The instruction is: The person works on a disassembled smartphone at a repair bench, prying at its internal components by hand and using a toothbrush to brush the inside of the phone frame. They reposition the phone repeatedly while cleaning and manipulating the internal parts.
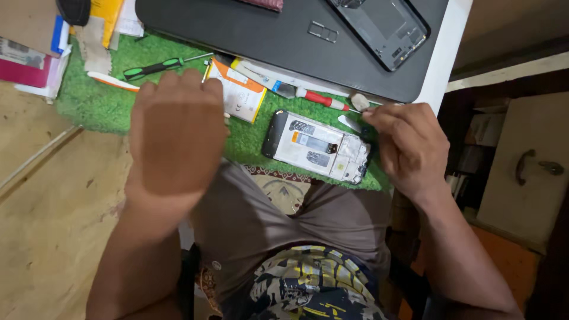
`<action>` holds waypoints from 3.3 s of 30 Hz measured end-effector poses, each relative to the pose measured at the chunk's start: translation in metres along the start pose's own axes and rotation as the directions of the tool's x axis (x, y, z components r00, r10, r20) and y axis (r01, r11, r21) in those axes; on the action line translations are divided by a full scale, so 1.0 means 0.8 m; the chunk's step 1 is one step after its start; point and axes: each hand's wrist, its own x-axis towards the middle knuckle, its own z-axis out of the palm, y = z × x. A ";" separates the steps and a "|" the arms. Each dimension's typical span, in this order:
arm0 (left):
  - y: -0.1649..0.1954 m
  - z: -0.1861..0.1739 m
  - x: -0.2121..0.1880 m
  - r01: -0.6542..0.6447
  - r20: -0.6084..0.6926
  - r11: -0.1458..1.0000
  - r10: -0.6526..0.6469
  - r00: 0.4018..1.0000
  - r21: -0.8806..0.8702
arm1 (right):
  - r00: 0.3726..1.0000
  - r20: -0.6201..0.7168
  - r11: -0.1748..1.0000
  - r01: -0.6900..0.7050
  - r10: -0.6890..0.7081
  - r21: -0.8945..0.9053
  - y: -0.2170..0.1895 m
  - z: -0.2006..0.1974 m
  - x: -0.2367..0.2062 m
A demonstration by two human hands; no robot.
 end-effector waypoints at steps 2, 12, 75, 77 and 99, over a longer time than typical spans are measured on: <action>-0.002 -0.002 -0.001 -0.009 -0.014 1.000 0.009 1.000 -0.010 | 1.000 -0.019 1.000 -0.014 0.015 0.022 0.002 -0.001 -0.002; 0.009 -0.123 -0.019 -0.167 -0.311 0.860 0.011 0.950 -0.481 | 0.973 -0.229 0.999 -0.038 0.029 -0.034 0.013 -0.021 -0.015; 0.067 -0.021 0.039 -0.337 0.012 0.735 0.424 0.905 -0.589 | 0.940 0.225 0.947 -0.199 0.258 -0.253 -0.008 -0.071 -0.049; 0.067 -0.021 0.039 -0.338 0.017 0.735 0.429 0.903 -0.587 | 0.917 0.250 0.907 -0.207 0.310 -0.366 -0.026 -0.082 -0.039; 0.070 -0.022 0.041 -0.333 0.014 0.742 0.418 0.908 -0.582 | 0.858 0.201 0.855 -0.393 0.473 -0.338 -0.077 -0.110 -0.011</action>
